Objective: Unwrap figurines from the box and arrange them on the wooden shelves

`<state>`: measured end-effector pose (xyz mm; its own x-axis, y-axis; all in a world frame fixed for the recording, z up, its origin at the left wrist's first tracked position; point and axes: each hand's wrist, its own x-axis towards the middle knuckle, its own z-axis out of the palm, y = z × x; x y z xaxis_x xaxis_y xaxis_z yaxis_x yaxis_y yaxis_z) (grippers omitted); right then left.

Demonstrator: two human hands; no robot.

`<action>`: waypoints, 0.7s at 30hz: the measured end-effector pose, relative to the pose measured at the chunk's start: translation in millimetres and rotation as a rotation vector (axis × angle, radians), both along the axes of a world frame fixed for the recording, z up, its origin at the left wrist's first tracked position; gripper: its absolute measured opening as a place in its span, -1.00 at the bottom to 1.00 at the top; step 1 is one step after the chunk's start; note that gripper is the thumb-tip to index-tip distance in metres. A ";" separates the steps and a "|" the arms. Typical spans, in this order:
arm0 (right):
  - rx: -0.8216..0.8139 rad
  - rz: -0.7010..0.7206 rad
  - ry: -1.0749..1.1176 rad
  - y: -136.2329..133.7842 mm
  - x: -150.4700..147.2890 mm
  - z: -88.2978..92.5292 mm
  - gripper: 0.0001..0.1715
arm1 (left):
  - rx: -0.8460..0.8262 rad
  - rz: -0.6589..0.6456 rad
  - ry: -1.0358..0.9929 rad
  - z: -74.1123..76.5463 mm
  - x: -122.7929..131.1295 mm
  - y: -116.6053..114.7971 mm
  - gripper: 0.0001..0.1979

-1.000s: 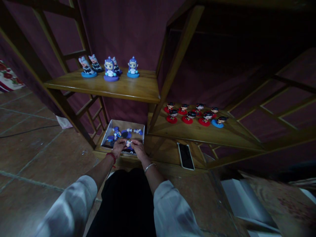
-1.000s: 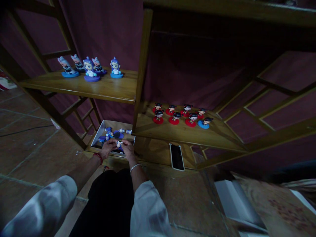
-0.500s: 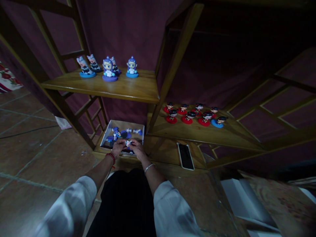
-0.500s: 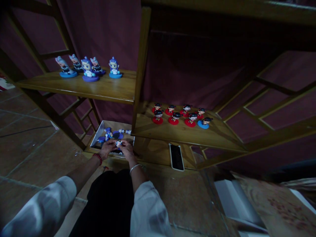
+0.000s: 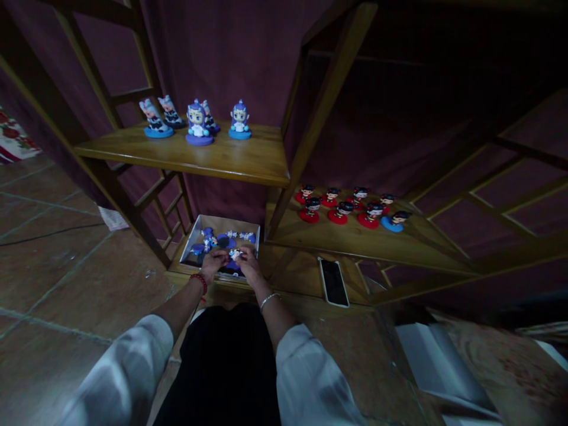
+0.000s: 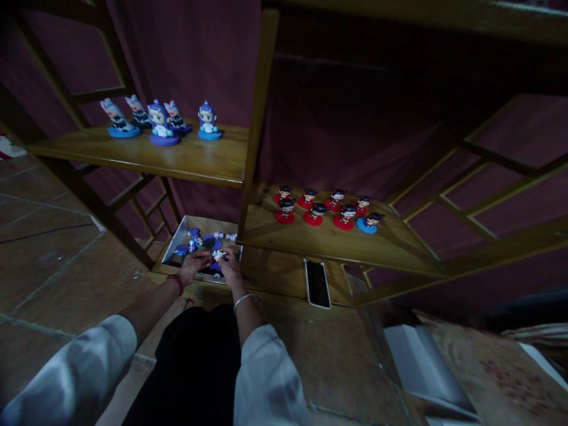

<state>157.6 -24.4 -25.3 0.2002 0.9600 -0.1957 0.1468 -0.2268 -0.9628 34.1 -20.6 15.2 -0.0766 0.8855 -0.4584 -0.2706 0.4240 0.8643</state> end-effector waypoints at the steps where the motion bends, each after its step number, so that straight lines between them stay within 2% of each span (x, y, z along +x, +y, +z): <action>1: -0.007 -0.012 0.009 0.8 0.2 -0.2 -0.56 | -0.008 0.019 0.013 -0.5 -0.6 1.1 -0.86; 4: -0.044 -0.029 0.047 2.9 -0.6 0.5 -0.56 | -0.033 0.072 0.057 -3.0 -2.0 5.0 -0.82; 7: -0.058 -0.038 0.039 3.7 -2.0 0.7 -0.59 | -0.020 0.072 0.122 -6.7 -2.4 8.2 -0.81; 11: -0.054 -0.059 -0.028 3.4 -2.7 -1.3 -0.60 | 0.012 0.017 0.332 -12.0 -6.2 10.3 -0.83; 16: -0.059 -0.050 -0.093 2.8 -4.0 -1.4 -0.60 | 0.004 -0.044 0.616 -16.6 -22.5 14.2 -0.79; 21: -0.084 -0.029 -0.141 3.5 -5.1 1.0 -0.60 | 0.049 -0.171 0.764 -22.5 -33.4 18.8 -0.79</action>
